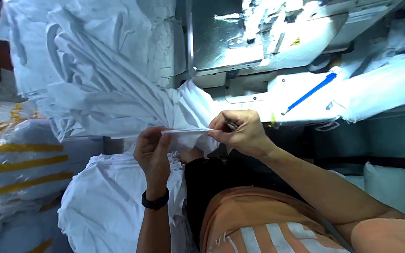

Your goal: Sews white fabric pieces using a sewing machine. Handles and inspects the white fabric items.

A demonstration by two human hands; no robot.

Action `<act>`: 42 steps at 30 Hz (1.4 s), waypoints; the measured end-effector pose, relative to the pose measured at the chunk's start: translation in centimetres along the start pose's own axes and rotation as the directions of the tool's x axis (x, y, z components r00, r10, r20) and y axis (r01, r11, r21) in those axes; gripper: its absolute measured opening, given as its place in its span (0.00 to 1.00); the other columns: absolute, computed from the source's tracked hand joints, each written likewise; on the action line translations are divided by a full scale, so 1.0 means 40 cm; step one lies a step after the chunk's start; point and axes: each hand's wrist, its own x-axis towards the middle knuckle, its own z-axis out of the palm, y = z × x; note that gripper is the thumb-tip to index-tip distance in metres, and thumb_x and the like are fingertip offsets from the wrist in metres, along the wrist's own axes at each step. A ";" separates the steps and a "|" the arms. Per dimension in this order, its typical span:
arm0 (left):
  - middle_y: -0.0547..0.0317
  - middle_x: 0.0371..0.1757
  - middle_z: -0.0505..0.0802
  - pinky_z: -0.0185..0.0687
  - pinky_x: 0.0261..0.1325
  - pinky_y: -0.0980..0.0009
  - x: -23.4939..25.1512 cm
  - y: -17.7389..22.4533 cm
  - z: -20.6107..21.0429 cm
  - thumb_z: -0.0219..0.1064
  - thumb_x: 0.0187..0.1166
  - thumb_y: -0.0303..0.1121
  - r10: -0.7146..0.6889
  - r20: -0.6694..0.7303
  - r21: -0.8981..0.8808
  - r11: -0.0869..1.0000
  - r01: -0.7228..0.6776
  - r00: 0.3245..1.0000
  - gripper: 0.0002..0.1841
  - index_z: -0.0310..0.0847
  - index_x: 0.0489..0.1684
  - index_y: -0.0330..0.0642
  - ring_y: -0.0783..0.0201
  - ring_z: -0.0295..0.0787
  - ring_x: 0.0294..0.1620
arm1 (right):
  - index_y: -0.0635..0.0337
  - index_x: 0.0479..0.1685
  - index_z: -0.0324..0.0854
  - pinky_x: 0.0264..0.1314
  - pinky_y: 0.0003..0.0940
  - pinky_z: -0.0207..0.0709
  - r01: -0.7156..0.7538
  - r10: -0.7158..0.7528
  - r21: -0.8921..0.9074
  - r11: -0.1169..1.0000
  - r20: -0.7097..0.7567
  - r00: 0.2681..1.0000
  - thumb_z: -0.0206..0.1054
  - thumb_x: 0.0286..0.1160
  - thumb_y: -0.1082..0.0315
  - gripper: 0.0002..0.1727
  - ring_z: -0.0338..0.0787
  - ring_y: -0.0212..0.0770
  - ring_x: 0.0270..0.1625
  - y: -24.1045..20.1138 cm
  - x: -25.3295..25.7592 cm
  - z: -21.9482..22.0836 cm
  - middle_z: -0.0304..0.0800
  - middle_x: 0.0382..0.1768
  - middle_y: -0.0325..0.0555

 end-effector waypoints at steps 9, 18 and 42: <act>0.71 0.43 0.97 0.93 0.46 0.76 0.042 0.013 0.103 0.75 0.76 0.29 0.115 0.012 -0.108 0.988 -0.113 0.993 0.07 0.86 0.42 0.57 0.73 0.96 0.44 | 0.63 0.25 0.84 0.22 0.44 0.76 -0.191 0.092 -0.682 0.706 -0.180 0.979 0.74 0.67 0.69 0.08 0.86 0.47 0.23 -0.040 -0.056 -0.151 0.84 0.20 0.48; 0.54 0.41 0.95 0.90 0.45 0.76 0.054 -0.070 0.300 0.73 0.71 0.19 0.245 0.445 0.151 0.928 -0.341 0.862 0.07 0.80 0.40 0.31 0.73 0.93 0.39 | 0.70 0.23 0.79 0.39 0.62 0.72 -0.751 0.611 -0.641 0.158 -0.534 0.584 0.68 0.80 0.42 0.34 0.88 0.65 0.40 -0.050 -0.018 -0.276 0.85 0.30 0.64; 0.57 0.26 0.87 0.78 0.27 0.79 0.054 -0.129 0.356 0.72 0.64 0.21 0.195 0.394 0.302 0.895 -0.327 0.898 0.07 0.76 0.27 0.38 0.71 0.83 0.25 | 0.61 0.37 0.82 0.24 0.13 0.76 -0.023 -0.029 -0.095 0.995 -0.505 0.862 0.68 0.72 0.77 0.02 0.80 0.17 0.24 0.103 -0.078 -0.115 0.85 0.27 0.30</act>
